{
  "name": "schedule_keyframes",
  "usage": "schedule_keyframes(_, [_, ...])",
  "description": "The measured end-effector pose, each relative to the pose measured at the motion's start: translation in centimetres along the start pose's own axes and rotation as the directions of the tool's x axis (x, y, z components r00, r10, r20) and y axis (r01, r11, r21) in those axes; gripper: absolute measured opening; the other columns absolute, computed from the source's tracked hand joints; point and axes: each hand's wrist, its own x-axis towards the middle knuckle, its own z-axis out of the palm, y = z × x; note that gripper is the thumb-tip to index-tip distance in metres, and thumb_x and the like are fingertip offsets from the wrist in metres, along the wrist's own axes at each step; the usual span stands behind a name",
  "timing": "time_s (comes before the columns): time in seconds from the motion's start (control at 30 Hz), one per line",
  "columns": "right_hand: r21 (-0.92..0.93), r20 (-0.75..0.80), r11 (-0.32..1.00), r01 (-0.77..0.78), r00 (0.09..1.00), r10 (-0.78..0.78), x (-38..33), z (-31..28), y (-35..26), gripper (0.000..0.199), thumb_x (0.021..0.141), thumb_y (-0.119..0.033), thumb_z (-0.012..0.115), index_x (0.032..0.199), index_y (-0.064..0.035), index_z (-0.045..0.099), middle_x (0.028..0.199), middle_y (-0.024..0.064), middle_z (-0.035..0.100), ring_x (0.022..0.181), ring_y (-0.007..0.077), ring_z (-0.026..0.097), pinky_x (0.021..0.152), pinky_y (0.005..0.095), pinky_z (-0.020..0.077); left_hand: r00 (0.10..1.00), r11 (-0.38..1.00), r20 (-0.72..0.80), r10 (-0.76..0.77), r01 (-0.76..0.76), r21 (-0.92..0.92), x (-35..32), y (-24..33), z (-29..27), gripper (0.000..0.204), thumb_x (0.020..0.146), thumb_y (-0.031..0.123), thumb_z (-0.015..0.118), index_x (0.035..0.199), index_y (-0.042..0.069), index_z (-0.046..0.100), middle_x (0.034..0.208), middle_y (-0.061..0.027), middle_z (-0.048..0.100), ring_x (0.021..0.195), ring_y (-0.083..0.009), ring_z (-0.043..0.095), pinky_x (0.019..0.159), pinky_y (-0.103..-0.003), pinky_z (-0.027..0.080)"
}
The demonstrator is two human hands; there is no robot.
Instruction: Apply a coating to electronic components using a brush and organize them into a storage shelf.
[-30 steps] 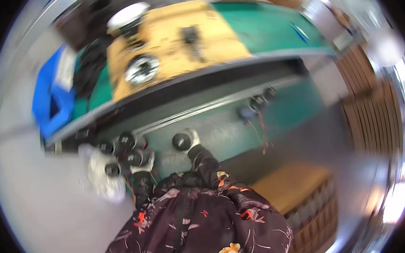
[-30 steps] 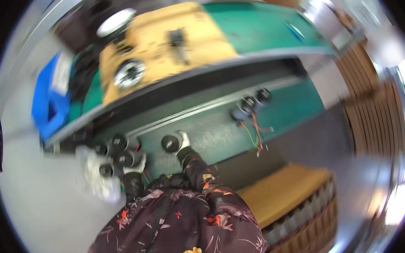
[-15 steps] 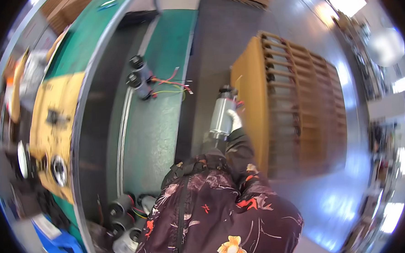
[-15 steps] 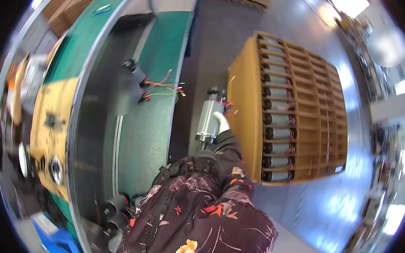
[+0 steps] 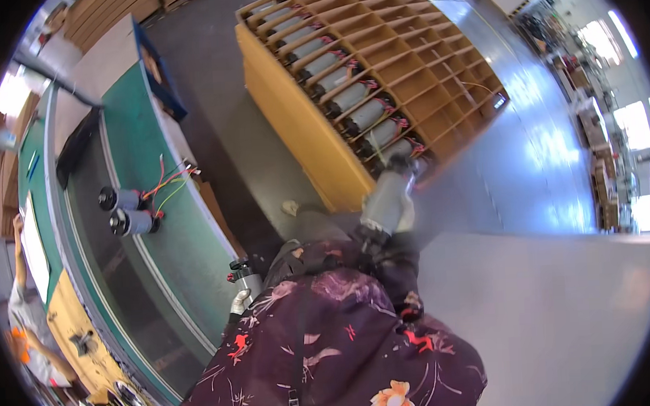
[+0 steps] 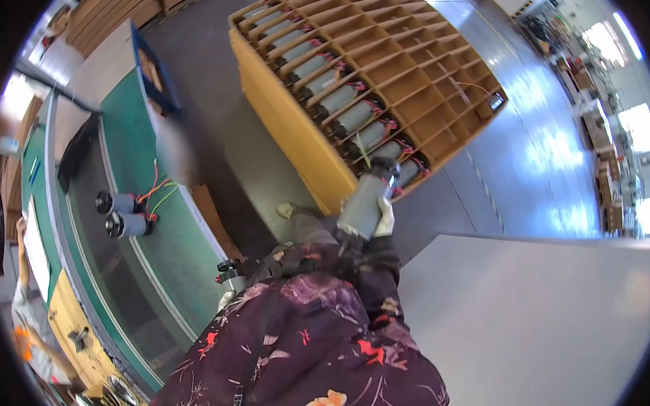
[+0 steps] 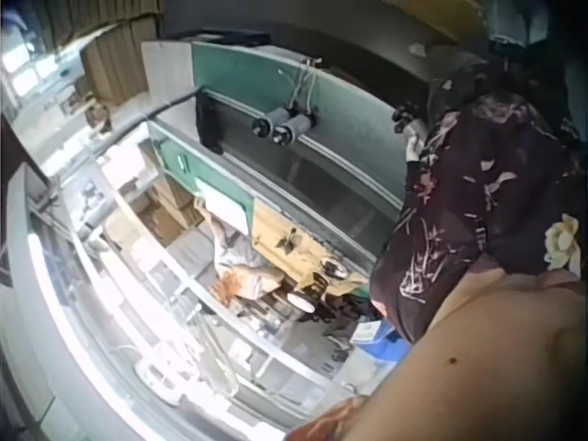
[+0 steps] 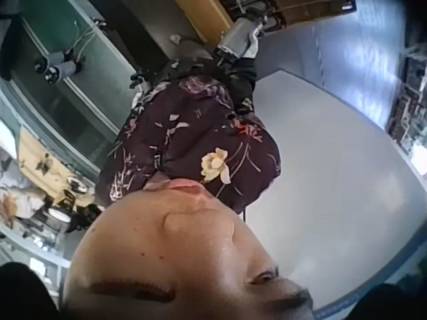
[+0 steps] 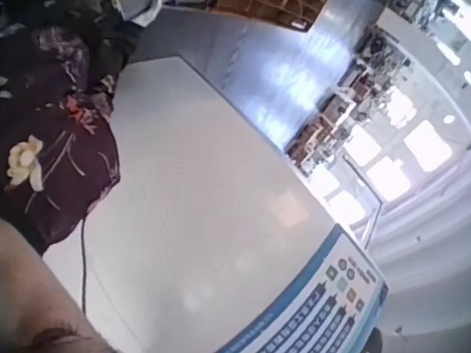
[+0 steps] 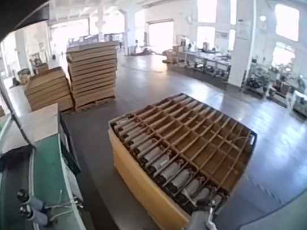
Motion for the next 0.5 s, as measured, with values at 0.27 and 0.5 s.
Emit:
schedule_keyframes(0.27, [0.036, -0.276, 0.933, 0.357, 0.901, -0.334, -16.0, -16.6, -5.4, 0.073, 0.085, -0.048, 0.056, 0.136, 0.0035, 0.042, 0.121, 0.0268, 0.058, 0.106, 0.0436, 0.060, 0.092, 0.0559, 0.0499, 0.976, 0.943, 0.102, -0.193, 0.156, 0.293, -1.8, 3.1, 17.1, 0.041, 0.083, 0.014, 0.066, 0.122, 0.002, 0.057, 0.104, -0.0151, 0.070, 0.092, -0.0283, 0.069, 0.085, -0.041, 0.056])
schedule_keyframes(0.5, [-0.177, -0.569, 0.886, 0.428, 0.690, -0.447, -17.7, -25.3, -16.9, 0.073, 0.084, -0.045, 0.063, 0.138, -0.0014, 0.043, 0.124, 0.0233, 0.058, 0.108, 0.0409, 0.060, 0.098, 0.0559, 0.0469, 0.950, 0.867, 0.061, -0.308, 0.253, 0.428, -0.1, -4.6, 29.0, 0.062, 0.075, 0.026, 0.074, 0.128, 0.001, 0.055, 0.112, -0.0151, 0.067, 0.096, -0.0272, 0.066, 0.091, -0.040, 0.050])
